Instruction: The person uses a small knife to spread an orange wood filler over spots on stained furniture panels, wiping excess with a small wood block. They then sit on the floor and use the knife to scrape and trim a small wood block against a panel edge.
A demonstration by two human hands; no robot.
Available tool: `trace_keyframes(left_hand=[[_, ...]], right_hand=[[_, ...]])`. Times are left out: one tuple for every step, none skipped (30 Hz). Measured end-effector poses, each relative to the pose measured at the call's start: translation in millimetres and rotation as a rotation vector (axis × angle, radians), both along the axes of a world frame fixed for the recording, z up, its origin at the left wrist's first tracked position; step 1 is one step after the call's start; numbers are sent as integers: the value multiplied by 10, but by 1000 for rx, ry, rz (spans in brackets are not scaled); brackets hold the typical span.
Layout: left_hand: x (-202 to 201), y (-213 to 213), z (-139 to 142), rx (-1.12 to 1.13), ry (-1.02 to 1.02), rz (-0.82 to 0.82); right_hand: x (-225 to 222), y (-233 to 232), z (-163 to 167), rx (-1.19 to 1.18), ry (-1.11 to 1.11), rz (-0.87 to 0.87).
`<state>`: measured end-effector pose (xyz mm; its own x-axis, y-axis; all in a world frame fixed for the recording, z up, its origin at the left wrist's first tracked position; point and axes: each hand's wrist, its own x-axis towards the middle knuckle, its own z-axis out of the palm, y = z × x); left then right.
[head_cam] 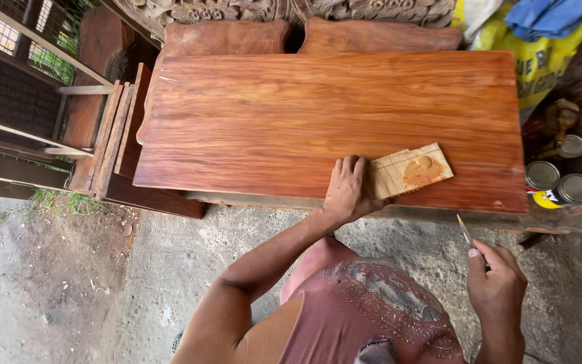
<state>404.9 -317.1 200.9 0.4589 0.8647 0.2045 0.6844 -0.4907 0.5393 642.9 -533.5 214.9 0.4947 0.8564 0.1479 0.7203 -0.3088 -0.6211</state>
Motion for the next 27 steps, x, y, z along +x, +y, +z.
trace_keyframes(left_hand=[[47,-113,25,-48,-66,12],[101,-249,55,-98,-131,20],[165,-388,87,-148,-197,28],[242,-534,121,-171,-221,36],[327,-684,157,-194,-244,43],[415,-819,191,-220,-266,48],[505,-948,224,-227,-272,20],[595,-1079,252,-238,-275,-8],[691,-1195,274,-248,-279,-37],[790,-1302,294,-272,-255,-65],[899,-1408,307,-298,-229,-96],[1009,-1504,318,-322,-203,-128],[1113,-1594,328,-312,-192,-149],[1209,-1680,337,-300,-182,-170],[1309,-1759,344,-290,-173,-191],[1408,-1831,349,-308,-153,-210],[1505,-1901,357,-325,-134,-221],[1591,-1961,363,-340,-116,-228],[1681,-2016,366,-350,-101,-242],[1771,-2065,367,-364,-86,-259],[1853,-2111,363,-379,-71,-277],[1924,-2157,354,-349,-100,-272],[2001,-2199,340,-322,-128,-276],[2085,-2236,321,-297,-155,-291],[2170,-2273,296,-311,-155,-318],[2248,-2291,270,-325,-155,-346],[2331,-2301,238,-338,-155,-374]], right_hand=[[79,-94,-1,-2,4,-6],[159,-204,-3,-3,9,-14],[234,-317,-9,-3,15,-23],[307,-424,-20,-3,20,-32],[378,-524,-35,13,33,-44],[444,-624,-52,28,46,-59],[511,-733,-64,39,60,-73],[565,-838,-82,28,172,-132],[608,-934,-106,18,284,-191],[654,-1037,-121,8,396,-250],[707,-1154,-128,13,368,-251],[760,-1267,-136,20,339,-254],[811,-1368,-145,30,310,-258],[864,-1459,-155,31,341,-269],[918,-1568,-162,30,372,-280],[963,-1686,-171,27,403,-291],[1015,-1801,-179,21,418,-314],[1068,-1905,-190,14,433,-331],[1116,-2003,-212,5,448,-350],[1158,-2089,-237,8,453,-364],[1208,-2161,-268,11,459,-379],[1254,-2225,-301,13,464,-398],[1303,-2278,-337,-29,423,-404],[1353,-2322,-373,-70,382,-420],[1401,-2388,-400,-114,343,-443],[1440,-2431,-434,-56,400,-464],[1479,-2443,-478,3,454,-485]])
